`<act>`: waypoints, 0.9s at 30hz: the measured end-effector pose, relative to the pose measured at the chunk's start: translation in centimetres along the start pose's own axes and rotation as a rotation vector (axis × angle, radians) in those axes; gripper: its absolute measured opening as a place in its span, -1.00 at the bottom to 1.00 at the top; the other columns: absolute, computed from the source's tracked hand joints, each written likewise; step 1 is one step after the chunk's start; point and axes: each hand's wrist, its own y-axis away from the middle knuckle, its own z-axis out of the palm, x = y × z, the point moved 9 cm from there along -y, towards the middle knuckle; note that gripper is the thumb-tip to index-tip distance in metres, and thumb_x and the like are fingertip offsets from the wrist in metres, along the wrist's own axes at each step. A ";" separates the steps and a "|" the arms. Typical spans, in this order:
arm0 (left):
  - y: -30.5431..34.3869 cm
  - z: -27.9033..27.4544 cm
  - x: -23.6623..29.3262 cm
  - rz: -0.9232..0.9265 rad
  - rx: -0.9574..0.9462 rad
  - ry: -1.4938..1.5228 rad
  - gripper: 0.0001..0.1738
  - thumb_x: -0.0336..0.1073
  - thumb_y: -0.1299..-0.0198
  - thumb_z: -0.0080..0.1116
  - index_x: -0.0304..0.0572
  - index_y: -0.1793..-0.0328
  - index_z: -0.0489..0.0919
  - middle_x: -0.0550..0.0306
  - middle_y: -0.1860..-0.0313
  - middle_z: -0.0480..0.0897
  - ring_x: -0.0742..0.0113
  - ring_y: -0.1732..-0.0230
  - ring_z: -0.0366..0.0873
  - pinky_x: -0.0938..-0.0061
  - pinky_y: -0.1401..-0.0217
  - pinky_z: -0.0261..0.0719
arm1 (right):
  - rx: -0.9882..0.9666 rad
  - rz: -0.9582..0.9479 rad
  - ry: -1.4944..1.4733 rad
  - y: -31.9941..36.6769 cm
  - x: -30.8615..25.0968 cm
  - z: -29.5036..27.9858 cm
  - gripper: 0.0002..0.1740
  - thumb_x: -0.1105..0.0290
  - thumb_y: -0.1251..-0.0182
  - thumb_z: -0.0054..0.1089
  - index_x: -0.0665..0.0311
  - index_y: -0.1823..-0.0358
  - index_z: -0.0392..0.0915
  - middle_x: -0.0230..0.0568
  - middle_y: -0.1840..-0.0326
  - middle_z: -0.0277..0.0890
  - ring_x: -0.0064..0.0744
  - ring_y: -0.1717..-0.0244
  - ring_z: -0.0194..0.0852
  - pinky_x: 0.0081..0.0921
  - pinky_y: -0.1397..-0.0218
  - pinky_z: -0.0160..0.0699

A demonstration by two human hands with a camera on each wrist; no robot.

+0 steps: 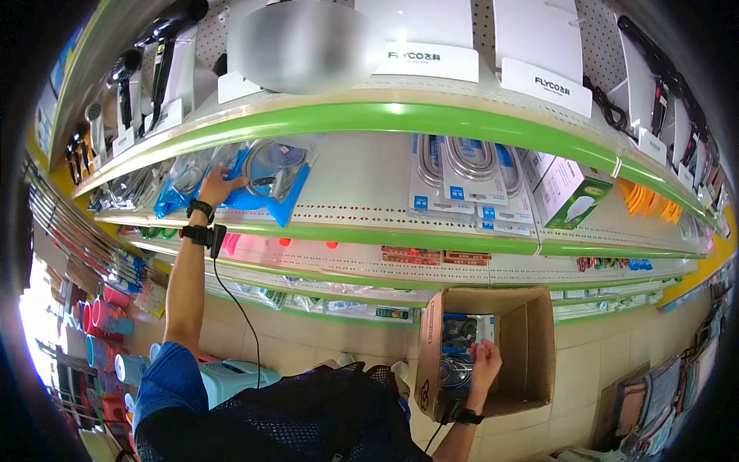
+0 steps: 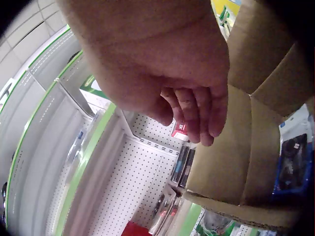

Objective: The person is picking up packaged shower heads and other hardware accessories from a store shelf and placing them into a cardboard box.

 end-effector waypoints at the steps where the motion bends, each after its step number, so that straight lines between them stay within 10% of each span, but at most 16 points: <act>1: -0.3 0.7 -0.6 -0.019 -0.049 0.123 -0.05 0.21 0.11 0.50 -0.51 -0.18 0.54 -0.33 -0.03 0.66 -0.06 -0.05 0.67 0.22 -0.12 0.59 | -0.003 -0.006 0.004 0.2 -0.3 0.5 -0.74 0.39 -0.45 0.10 0.42 -0.03 0.54 -0.18 0.26 0.67 -0.47 0.29 0.64 -0.58 0.25 0.57; 5: 0.8 2.6 0.0 -0.095 -0.265 0.716 -0.21 0.10 0.17 0.58 -0.51 0.03 0.63 -0.19 0.22 0.72 0.12 0.24 0.72 0.33 0.17 0.66 | -0.141 -0.087 0.143 1.5 -3.0 4.4 -0.76 0.48 -0.44 0.10 0.50 0.00 0.56 -0.17 0.27 0.66 -0.51 0.27 0.61 -0.60 0.14 0.58; 11: 1.8 -0.7 1.8 -0.024 -0.016 0.253 -0.34 0.02 0.12 0.57 -0.50 0.15 0.61 -0.01 0.45 0.68 0.32 0.49 0.64 0.43 0.36 0.62 | -0.266 -0.234 0.305 2.4 -5.5 8.9 -0.71 0.44 -0.42 0.11 0.50 -0.05 0.56 -0.11 0.26 0.69 -0.39 0.24 0.63 -0.52 0.06 0.58; 17: 3.9 0.4 4.1 -0.115 -0.209 0.639 -0.45 0.02 0.02 0.51 -0.37 0.23 0.60 0.17 0.55 0.62 0.45 0.59 0.56 0.43 0.64 0.46 | -0.322 -0.291 0.367 3.2 -7.4 10.9 -0.69 0.39 -0.40 0.16 0.42 -0.07 0.59 -0.12 0.24 0.69 -0.38 0.24 0.63 -0.51 0.11 0.56; 23: 7.8 3.9 7.2 -0.211 -0.494 1.154 -0.70 -0.09 -0.24 0.34 -0.16 0.17 0.61 0.32 0.44 0.64 0.53 0.58 0.52 0.57 0.59 0.43 | -0.333 -0.199 0.300 3.6 -7.4 11.5 -0.70 0.38 -0.38 0.21 0.41 -0.05 0.59 -0.15 0.20 0.69 -0.47 0.24 0.60 -0.52 0.11 0.55; 27: 9.7 3.4 9.6 -0.248 -0.487 1.495 -0.77 -0.22 -0.35 0.22 -0.16 -0.02 0.57 0.23 0.14 0.67 0.43 0.21 0.66 0.49 0.18 0.68 | -0.370 -0.198 0.264 4.2 -8.6 12.6 -0.71 0.40 -0.40 0.19 0.42 -0.06 0.59 -0.17 0.19 0.69 -0.50 0.20 0.62 -0.56 0.10 0.55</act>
